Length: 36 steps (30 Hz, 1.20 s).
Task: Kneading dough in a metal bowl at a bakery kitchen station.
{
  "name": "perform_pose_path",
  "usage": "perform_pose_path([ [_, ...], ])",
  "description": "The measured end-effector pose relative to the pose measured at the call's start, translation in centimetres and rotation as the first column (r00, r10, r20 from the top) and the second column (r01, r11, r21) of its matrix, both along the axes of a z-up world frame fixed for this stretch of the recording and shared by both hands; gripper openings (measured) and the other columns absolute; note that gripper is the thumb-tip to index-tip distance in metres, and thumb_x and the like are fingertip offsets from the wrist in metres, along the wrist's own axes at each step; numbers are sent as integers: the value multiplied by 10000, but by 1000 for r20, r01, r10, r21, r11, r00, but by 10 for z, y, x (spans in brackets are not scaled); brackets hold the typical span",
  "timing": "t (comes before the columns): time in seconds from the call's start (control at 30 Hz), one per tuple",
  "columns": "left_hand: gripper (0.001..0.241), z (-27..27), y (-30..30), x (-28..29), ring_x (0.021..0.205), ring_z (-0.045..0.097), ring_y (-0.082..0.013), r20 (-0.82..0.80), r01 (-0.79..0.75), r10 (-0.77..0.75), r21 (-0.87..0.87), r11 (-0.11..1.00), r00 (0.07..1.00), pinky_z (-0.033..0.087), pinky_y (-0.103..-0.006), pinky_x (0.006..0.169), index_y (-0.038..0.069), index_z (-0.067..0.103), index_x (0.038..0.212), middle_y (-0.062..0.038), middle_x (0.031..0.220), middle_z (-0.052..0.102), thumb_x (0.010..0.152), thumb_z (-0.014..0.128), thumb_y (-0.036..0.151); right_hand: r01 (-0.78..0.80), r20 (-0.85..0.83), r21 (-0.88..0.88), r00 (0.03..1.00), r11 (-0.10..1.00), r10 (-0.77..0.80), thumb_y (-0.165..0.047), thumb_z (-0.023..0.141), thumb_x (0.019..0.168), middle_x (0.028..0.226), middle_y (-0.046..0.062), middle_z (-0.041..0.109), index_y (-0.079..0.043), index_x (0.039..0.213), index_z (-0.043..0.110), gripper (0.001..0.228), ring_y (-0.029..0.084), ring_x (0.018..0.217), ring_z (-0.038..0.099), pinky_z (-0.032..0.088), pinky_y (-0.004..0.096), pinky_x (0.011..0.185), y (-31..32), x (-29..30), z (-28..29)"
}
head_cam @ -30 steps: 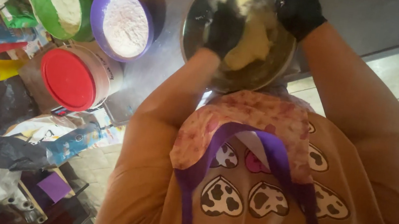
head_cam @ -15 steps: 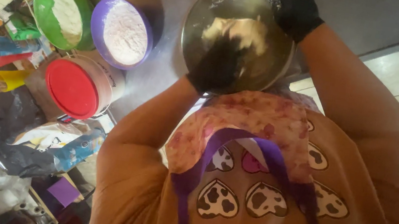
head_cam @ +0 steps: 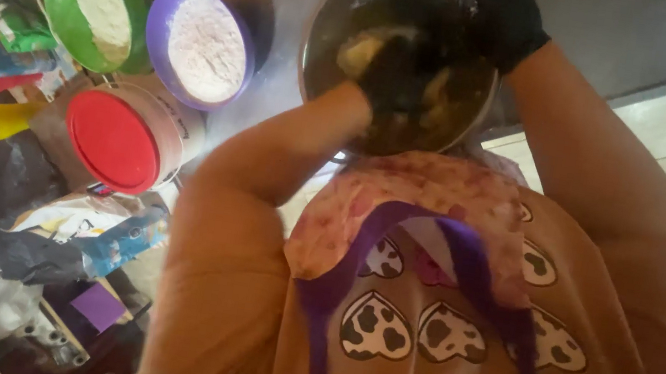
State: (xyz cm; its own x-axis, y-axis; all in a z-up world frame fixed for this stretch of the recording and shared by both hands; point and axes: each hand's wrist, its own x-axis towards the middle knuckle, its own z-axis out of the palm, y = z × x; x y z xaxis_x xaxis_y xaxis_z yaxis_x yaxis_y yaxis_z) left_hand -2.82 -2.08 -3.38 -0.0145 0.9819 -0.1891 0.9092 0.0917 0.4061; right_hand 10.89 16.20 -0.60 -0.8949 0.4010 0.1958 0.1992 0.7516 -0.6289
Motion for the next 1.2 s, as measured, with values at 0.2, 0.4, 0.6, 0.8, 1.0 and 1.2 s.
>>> perform_pose_path([
  [0.2,387,90,-40,14,1217,541,-379,-162,560,-537,228,796,828,414,-611,1020,146,660,1338,-118,1332,625,1002,572,317,25,35,-62,999,998,-23,-52,696,884,1249,257,683,-36,1435,631,555,474,959,649,538,528,821,-7,4,-2],
  [0.4,456,-57,-1,16,1171,564,-236,478,-26,186,-321,947,859,458,-389,1006,191,432,1497,-59,1434,594,1103,254,339,-1,-41,-94,999,996,-3,-262,782,964,1272,277,700,18,1403,661,535,484,1034,657,520,497,876,-6,1,9],
  [0.6,695,41,22,32,877,695,-341,409,-548,503,-8,836,761,573,-429,781,106,382,1502,-169,1136,722,954,691,402,-15,-63,-6,998,1000,14,-135,704,971,1113,266,737,30,1234,699,310,483,914,667,516,524,776,-6,11,2],
  [0.8,395,58,-25,45,1525,265,-359,54,-191,183,240,952,982,374,-654,1143,256,704,1350,-60,1578,409,961,697,323,127,-148,-167,977,978,-152,18,638,922,1158,268,688,58,1297,606,379,453,854,661,532,474,744,-35,46,24],
  [1.0,754,36,-40,-14,975,704,-234,275,-777,749,416,472,603,637,-321,849,45,467,1400,-126,1209,675,787,844,269,228,-249,115,949,967,-194,-56,689,1071,1213,243,685,55,1344,614,305,423,973,683,568,451,839,-23,20,16],
  [1.2,642,18,30,-29,751,679,-304,298,-542,464,594,594,834,579,-398,751,69,665,1036,-102,904,725,584,946,429,177,-222,78,962,981,-156,5,764,913,1207,268,690,61,1340,608,458,455,970,688,567,465,840,-25,5,14],
])
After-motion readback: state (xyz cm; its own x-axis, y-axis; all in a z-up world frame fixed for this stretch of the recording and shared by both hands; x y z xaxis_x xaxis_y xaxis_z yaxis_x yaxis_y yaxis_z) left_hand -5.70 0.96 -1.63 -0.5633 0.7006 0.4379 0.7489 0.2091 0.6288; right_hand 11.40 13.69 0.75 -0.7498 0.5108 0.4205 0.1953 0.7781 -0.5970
